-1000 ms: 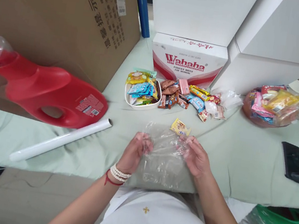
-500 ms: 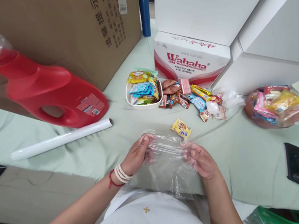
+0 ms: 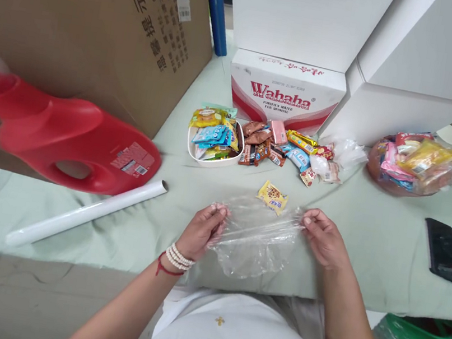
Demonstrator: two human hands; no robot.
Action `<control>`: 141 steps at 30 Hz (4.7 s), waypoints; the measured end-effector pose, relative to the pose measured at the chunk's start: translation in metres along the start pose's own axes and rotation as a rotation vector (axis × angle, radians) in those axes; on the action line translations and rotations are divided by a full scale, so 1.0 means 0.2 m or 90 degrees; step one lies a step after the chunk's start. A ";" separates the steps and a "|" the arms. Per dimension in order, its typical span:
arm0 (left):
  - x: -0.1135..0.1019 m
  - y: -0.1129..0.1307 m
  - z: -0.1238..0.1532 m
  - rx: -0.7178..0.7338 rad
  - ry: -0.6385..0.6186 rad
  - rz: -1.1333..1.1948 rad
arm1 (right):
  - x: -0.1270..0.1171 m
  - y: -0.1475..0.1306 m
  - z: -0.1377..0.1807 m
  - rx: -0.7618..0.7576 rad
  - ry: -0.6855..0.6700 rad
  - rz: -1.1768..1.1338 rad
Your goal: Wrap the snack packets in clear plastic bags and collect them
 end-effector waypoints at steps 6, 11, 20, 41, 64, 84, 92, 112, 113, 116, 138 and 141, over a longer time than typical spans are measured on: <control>-0.10 0.05 0.06 0.373 0.512 -0.312 | 0.10 0.04 -0.10 -0.040 0.068 0.156; 0.07 -0.01 0.11 0.564 0.236 -0.820 | 0.15 0.08 -0.17 -0.055 0.067 0.236; -0.10 -0.08 -0.01 0.402 0.051 -1.055 | -0.20 -0.17 -0.30 -0.110 0.027 0.671; -0.11 -0.06 0.01 0.342 -0.040 -1.042 | 0.32 -0.49 -0.19 -0.636 -0.079 0.895; -0.19 -0.17 0.24 0.507 -0.090 -0.923 | 0.15 0.10 0.32 -0.553 -0.458 0.700; -0.35 -0.10 0.24 0.344 0.199 -0.548 | 0.23 -0.06 0.19 -0.476 -0.246 0.647; -0.30 -0.06 0.18 0.325 0.325 -0.500 | 0.22 -0.13 0.28 -0.357 -0.142 0.694; -0.26 -0.10 0.17 0.313 0.390 -0.544 | 0.15 0.05 0.31 -0.275 -0.156 0.492; -0.26 -0.10 0.17 0.310 0.388 -0.541 | 0.13 0.03 0.30 -0.268 -0.133 0.498; -0.28 -0.10 0.17 0.304 0.385 -0.529 | 0.05 0.01 0.30 -0.239 -0.046 0.496; -0.07 -0.04 0.26 0.582 0.460 -0.808 | 0.64 -0.08 -0.20 -0.379 -0.303 0.983; 0.00 -0.05 0.17 0.551 0.356 -0.882 | 0.70 0.02 -0.32 -0.275 -0.340 1.068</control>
Point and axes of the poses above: each hand's wrist, its own z-axis away from the middle knuckle, its own x-axis out of the palm, y = z × x, the point moved 4 cm from there along -z, towards the middle knuckle, and after that the axes turned 10 degrees about -x, right-handed, at the moved point
